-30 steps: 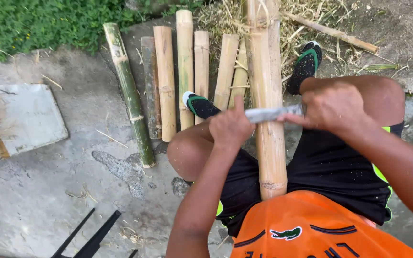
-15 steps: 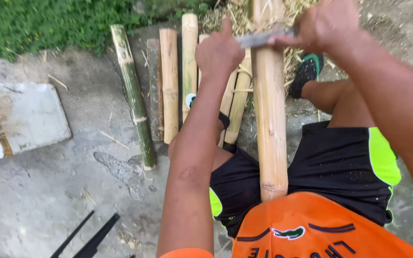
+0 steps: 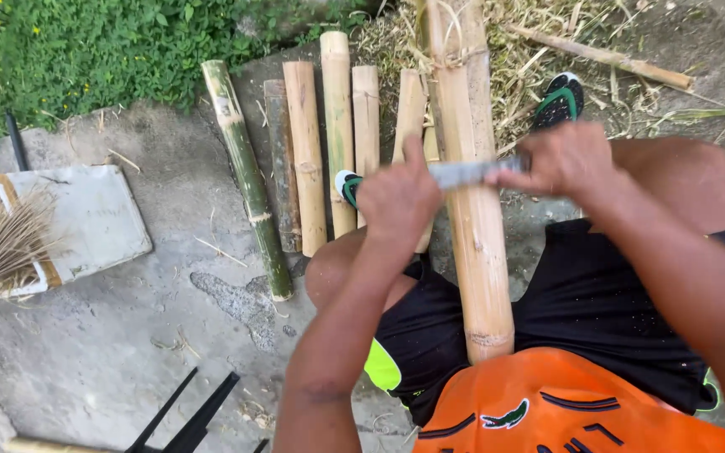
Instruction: The recorder uses a large knife to scrape the outer surface of bamboo poles while holding them between their legs.
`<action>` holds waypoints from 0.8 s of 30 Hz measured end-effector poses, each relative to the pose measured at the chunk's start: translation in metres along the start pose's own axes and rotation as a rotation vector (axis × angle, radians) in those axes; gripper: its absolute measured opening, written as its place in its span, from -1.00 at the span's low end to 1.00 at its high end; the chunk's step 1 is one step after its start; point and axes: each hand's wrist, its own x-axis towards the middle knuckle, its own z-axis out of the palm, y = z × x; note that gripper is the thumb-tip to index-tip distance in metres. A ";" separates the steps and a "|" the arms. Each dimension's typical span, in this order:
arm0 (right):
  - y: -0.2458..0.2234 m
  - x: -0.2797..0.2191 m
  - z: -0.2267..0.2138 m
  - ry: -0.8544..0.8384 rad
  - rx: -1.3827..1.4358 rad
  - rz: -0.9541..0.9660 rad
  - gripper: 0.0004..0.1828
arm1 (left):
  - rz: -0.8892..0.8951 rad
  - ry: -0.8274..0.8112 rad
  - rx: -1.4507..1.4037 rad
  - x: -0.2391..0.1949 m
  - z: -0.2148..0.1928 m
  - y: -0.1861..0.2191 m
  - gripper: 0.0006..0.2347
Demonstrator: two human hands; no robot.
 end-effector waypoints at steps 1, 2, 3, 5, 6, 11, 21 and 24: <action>0.007 0.020 -0.001 0.002 0.005 0.001 0.02 | 0.001 0.000 0.005 0.021 -0.011 -0.001 -0.75; 0.013 0.039 -0.003 0.074 0.010 -0.028 0.03 | -0.030 -0.097 0.004 0.041 -0.022 -0.002 -0.72; 0.024 0.057 -0.011 0.150 0.005 -0.059 0.04 | -0.065 -0.187 -0.004 0.059 -0.038 0.000 -0.68; 0.031 0.090 -0.038 0.101 -0.003 0.009 0.04 | -0.021 -0.005 0.020 0.101 -0.023 -0.013 -0.60; 0.032 0.103 -0.047 0.047 -0.009 0.081 0.03 | 0.025 0.171 0.047 0.116 -0.013 -0.022 -0.49; 0.030 0.075 -0.048 0.390 -0.046 -0.115 0.06 | -0.020 0.047 0.067 0.092 -0.033 -0.008 -0.55; -0.027 -0.065 -0.043 0.399 0.013 -0.138 -0.12 | 0.073 0.031 -0.031 -0.032 0.052 -0.008 -0.65; -0.007 0.004 -0.083 0.223 -0.294 -0.109 -0.16 | 0.008 0.099 -0.071 0.041 0.024 -0.017 -0.32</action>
